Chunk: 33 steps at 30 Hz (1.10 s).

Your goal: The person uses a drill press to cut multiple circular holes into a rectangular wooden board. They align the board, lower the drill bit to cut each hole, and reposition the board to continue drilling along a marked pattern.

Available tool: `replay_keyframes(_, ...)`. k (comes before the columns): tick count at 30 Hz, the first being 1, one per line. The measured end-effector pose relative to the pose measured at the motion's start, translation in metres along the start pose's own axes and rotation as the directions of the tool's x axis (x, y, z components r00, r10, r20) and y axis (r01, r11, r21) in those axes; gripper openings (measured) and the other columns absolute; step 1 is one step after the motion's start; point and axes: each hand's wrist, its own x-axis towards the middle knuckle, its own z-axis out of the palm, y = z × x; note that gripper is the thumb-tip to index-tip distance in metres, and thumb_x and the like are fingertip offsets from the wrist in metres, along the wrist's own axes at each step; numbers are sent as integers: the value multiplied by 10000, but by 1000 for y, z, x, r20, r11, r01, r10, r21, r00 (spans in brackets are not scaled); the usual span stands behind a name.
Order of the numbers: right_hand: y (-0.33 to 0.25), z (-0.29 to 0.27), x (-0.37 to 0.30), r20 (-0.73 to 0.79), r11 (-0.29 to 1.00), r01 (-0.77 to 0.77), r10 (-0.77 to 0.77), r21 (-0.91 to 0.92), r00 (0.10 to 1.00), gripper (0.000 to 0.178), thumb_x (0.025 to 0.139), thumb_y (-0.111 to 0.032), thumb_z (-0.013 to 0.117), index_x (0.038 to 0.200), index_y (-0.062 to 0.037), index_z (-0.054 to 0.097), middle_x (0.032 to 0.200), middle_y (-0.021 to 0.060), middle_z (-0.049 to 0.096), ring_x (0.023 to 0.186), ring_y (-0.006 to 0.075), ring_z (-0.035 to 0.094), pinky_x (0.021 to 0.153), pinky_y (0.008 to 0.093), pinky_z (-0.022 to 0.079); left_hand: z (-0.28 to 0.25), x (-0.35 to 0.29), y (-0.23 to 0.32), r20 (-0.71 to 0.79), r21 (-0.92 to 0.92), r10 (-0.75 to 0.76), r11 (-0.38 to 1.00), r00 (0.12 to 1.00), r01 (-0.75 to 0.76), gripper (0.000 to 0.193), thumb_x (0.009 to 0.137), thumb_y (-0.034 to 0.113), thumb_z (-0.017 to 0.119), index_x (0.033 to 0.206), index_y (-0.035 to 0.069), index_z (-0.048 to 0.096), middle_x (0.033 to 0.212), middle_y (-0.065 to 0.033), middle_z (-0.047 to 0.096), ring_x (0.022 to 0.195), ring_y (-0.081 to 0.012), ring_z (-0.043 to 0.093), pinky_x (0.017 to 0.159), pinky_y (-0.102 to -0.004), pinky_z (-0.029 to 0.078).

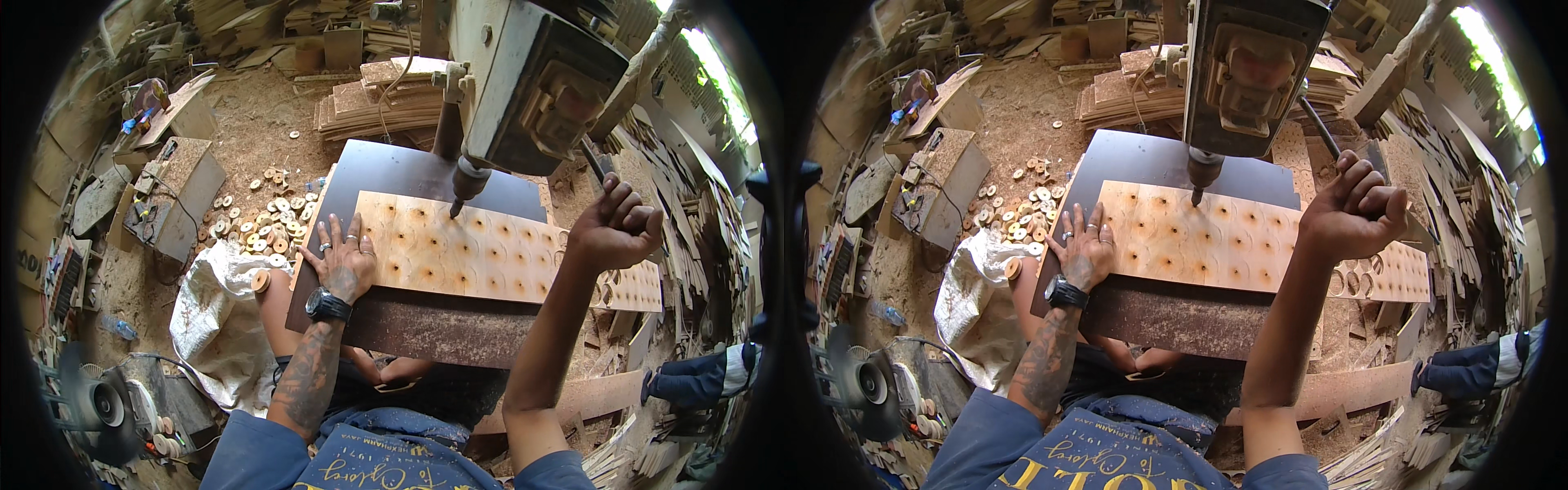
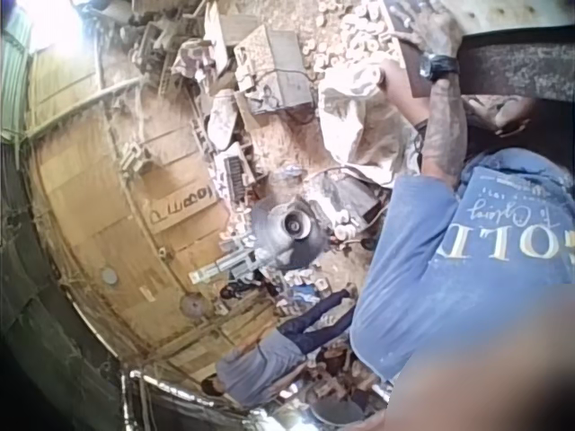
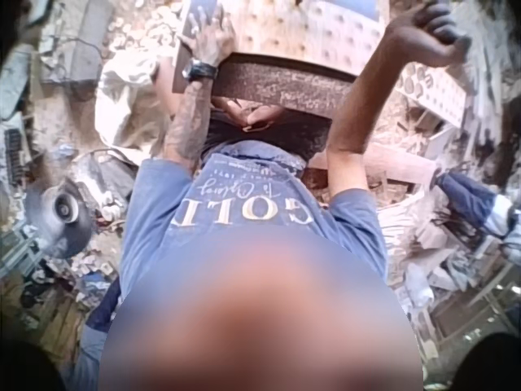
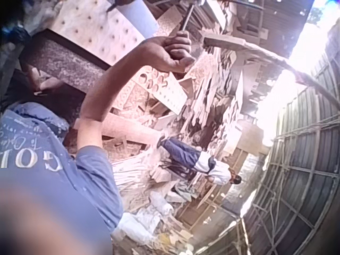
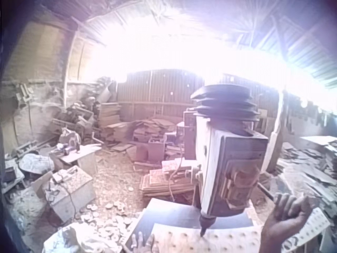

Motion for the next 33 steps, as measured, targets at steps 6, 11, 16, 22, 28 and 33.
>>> replay_keyframes(6,3,-10,-9,31,999,20,-21,29,999,462,950,-318,370,538,-151,244,476,0,176,497,143,222,686,375,350,1,0,0,7,16,0,1000,1000,0,515,958,382,371,1445,215,363,1523,-196,234,1412,-422,164,1023,-738,0)
replay_keyframes(11,7,-16,-14,23,997,19,-21,76,1000,464,953,-333,371,541,-139,284,478,6,194,502,152,239,713,381,360,0,1,1,8,31,-5,1000,1000,5,512,960,379,369,1444,213,366,1522,-195,236,1410,-419,171,1022,-739,5)
replay_keyframes(16,11,-23,-20,-8,989,2,-1,147,1000,466,947,-337,389,540,-132,293,486,8,204,525,152,259,746,379,356,0,0,0,2,35,2,999,1000,-2,513,960,376,363,1446,213,363,1524,-196,232,1411,-416,171,1026,-735,3)
replay_keyframes(22,13,-25,-24,-20,988,2,1,155,1000,468,944,-339,395,537,-134,287,494,6,199,532,151,247,756,376,351,-2,1,2,26,31,-17,999,1000,16,513,958,374,362,1446,215,361,1526,-197,221,1415,-411,163,1028,-735,-2)
replay_keyframes(28,7,-11,-18,-36,992,-4,9,125,999,477,934,-362,401,531,-142,272,492,-5,168,512,139,204,717,355,341,-2,1,4,27,48,-37,998,999,36,514,964,385,352,1452,225,347,1534,-167,223,1419,-397,161,1036,-727,-17)
replay_keyframes(33,1,10,0,-40,997,10,-7,81,999,462,902,-396,409,537,-160,251,481,-21,136,492,125,158,634,338,305,1,1,3,30,3,-18,1000,999,18,509,971,391,343,1452,222,351,1536,-90,260,1421,-383,165,1043,-708,-61)
